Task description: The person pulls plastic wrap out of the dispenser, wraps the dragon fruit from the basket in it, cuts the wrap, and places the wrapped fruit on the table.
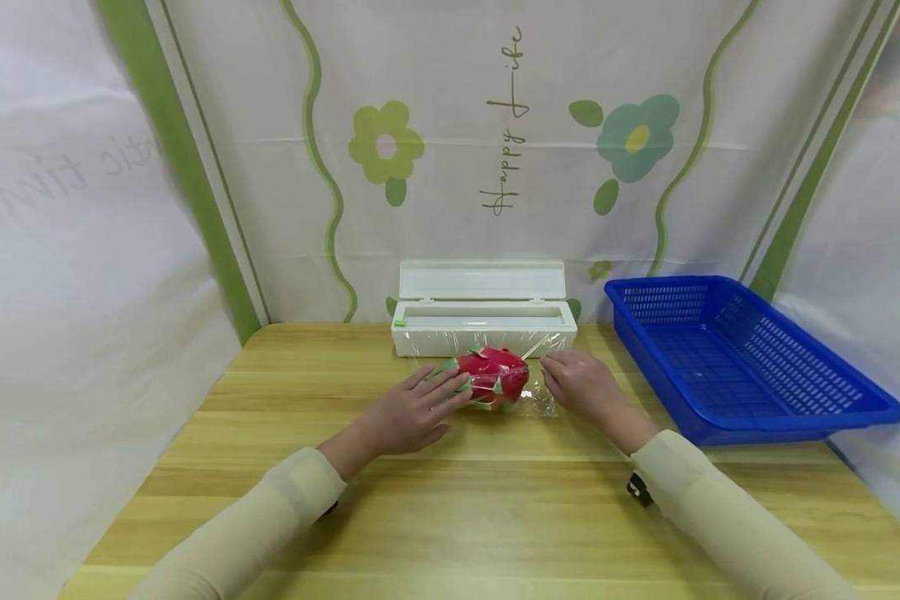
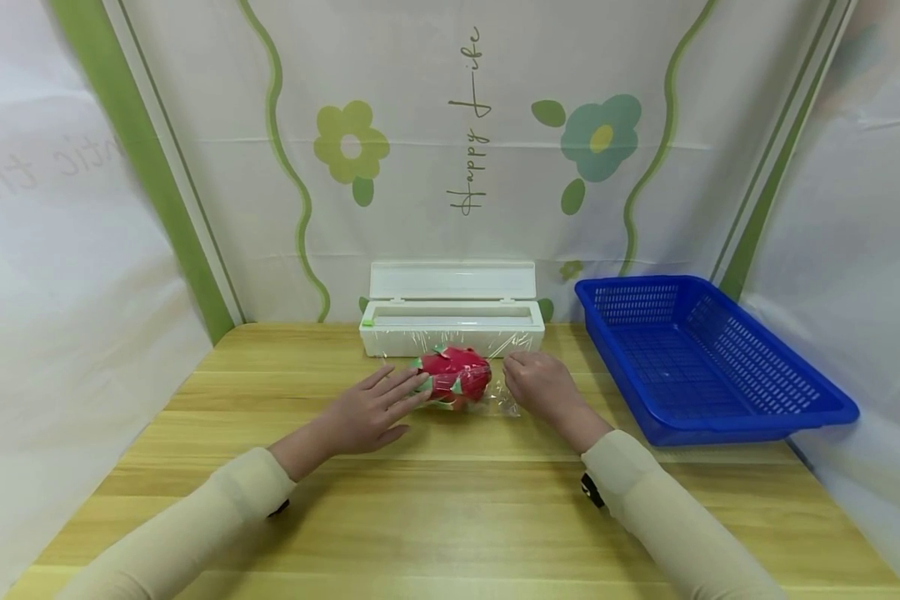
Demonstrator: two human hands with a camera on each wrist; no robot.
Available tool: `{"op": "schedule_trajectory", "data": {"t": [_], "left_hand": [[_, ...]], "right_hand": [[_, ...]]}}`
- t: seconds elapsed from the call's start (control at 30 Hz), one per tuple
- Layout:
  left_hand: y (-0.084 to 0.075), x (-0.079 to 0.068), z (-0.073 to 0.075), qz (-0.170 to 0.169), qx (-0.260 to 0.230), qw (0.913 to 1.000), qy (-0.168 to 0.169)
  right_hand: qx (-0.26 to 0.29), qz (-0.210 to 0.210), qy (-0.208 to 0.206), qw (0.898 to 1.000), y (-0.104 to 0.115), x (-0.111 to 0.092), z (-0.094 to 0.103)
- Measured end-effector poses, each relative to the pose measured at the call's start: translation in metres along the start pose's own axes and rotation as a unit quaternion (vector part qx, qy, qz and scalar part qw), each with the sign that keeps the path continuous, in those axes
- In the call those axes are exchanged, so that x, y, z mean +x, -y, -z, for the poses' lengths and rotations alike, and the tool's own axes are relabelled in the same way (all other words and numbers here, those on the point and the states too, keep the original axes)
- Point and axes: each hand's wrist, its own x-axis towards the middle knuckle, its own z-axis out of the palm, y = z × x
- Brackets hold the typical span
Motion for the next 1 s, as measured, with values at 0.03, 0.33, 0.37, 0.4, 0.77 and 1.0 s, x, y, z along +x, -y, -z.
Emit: {"op": "schedule_trajectory", "data": {"t": [0.03,0.33,0.37,0.4,0.77,1.0], "left_hand": [[-0.001,0.001,-0.001,0.000,0.003,1.0000,0.005],[-0.002,0.007,-0.010,0.029,0.017,0.9976,0.061],[-0.003,0.007,-0.010,0.032,0.017,0.9971,0.068],[-0.003,0.008,-0.010,0.034,0.016,0.9966,0.074],[-0.004,0.011,-0.012,0.043,0.025,0.9945,0.093],[-0.004,0.012,-0.012,0.048,0.018,0.9946,0.090]], "right_hand": [[0.000,0.002,-0.001,1.000,0.000,0.000,0.000],[0.006,0.013,-0.015,1.000,0.002,0.001,-0.001],[0.008,0.013,-0.016,1.000,0.002,0.001,-0.001],[0.010,0.011,-0.016,1.000,0.002,0.001,0.000],[0.019,-0.007,-0.018,1.000,0.006,-0.008,0.022],[0.036,0.078,-0.090,0.992,0.016,-0.011,0.037]]}}
